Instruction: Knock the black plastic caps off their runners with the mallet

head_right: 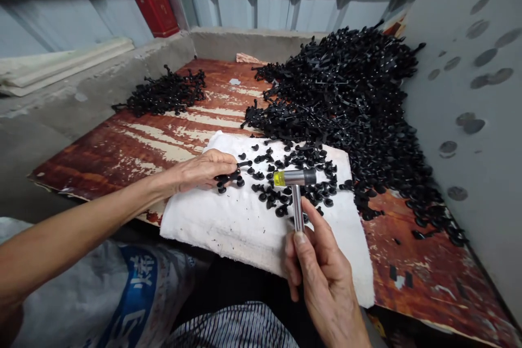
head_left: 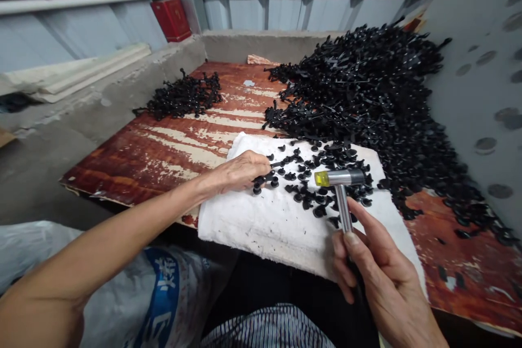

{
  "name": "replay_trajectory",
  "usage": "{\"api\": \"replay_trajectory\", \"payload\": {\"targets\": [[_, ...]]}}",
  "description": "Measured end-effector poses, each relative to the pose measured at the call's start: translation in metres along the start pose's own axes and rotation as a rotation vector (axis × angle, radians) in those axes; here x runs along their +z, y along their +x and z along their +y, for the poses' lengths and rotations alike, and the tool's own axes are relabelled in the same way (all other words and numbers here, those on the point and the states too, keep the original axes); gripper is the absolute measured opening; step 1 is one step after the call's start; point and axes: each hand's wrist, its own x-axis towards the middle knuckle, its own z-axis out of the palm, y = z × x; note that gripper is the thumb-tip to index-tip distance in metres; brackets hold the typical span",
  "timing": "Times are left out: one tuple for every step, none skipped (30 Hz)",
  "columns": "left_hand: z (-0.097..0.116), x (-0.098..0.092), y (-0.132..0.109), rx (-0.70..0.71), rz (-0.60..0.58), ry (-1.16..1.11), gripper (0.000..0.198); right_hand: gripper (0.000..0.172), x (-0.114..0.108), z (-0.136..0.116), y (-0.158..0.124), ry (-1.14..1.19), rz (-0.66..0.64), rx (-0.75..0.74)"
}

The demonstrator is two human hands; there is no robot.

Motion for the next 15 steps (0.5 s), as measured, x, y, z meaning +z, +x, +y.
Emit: {"api": "replay_trajectory", "payload": {"targets": [[0.0020,0.0009,-0.0003,-0.018,0.008,0.006,0.022,0.048,0.0000,0.0032,0.0004,0.017,0.004,-0.003],[0.0043,0.0021,-0.0005,-0.038,0.018,0.013,0.021,0.048,0.0002,0.0057,0.0007,0.028,0.011,-0.007],[0.0067,0.0034,-0.0007,-0.055,0.027,0.020,0.021,0.047,0.0004,0.0075,0.0009,0.031,0.017,-0.009],[0.0089,0.0048,-0.0008,-0.067,0.036,0.024,0.021,0.047,0.0006,0.0087,0.0009,0.029,0.024,-0.010],[0.0105,0.0059,-0.0007,-0.073,0.039,0.022,0.020,0.046,0.0007,0.0094,0.0007,0.021,0.028,-0.007],[0.0115,0.0067,-0.0004,-0.069,0.039,0.012,0.021,0.046,0.0006,0.0095,0.0003,0.010,0.030,-0.003],[0.0117,0.0071,0.0000,-0.059,0.036,-0.001,0.021,0.046,0.0004,0.0094,-0.0001,0.000,0.028,0.002],[0.0113,0.0072,0.0004,-0.050,0.031,-0.014,0.021,0.047,0.0000,0.0091,-0.0005,-0.008,0.024,0.005],[0.0103,0.0068,0.0009,-0.043,0.025,-0.026,0.021,0.048,-0.0005,0.0089,-0.0008,-0.012,0.020,0.002],[0.0090,0.0062,0.0013,-0.041,0.020,-0.033,0.021,0.049,-0.0010,0.0087,-0.0011,-0.015,0.018,-0.003],[0.0075,0.0055,0.0017,-0.045,0.018,-0.034,0.022,0.049,-0.0014,0.0087,-0.0013,-0.017,0.015,-0.006],[0.0060,0.0047,0.0019,-0.051,0.018,-0.033,0.021,0.049,-0.0016,0.0089,-0.0013,-0.018,0.015,-0.009],[0.0045,0.0040,0.0021,-0.056,0.018,-0.030,0.021,0.049,-0.0016,0.0092,-0.0012,-0.017,0.016,-0.011],[0.0032,0.0034,0.0023,-0.057,0.018,-0.029,0.021,0.048,-0.0015,0.0095,-0.0010,-0.016,0.018,-0.015],[0.0020,0.0029,0.0024,-0.055,0.021,-0.028,0.022,0.047,-0.0012,0.0098,-0.0008,-0.013,0.018,-0.018]]}}
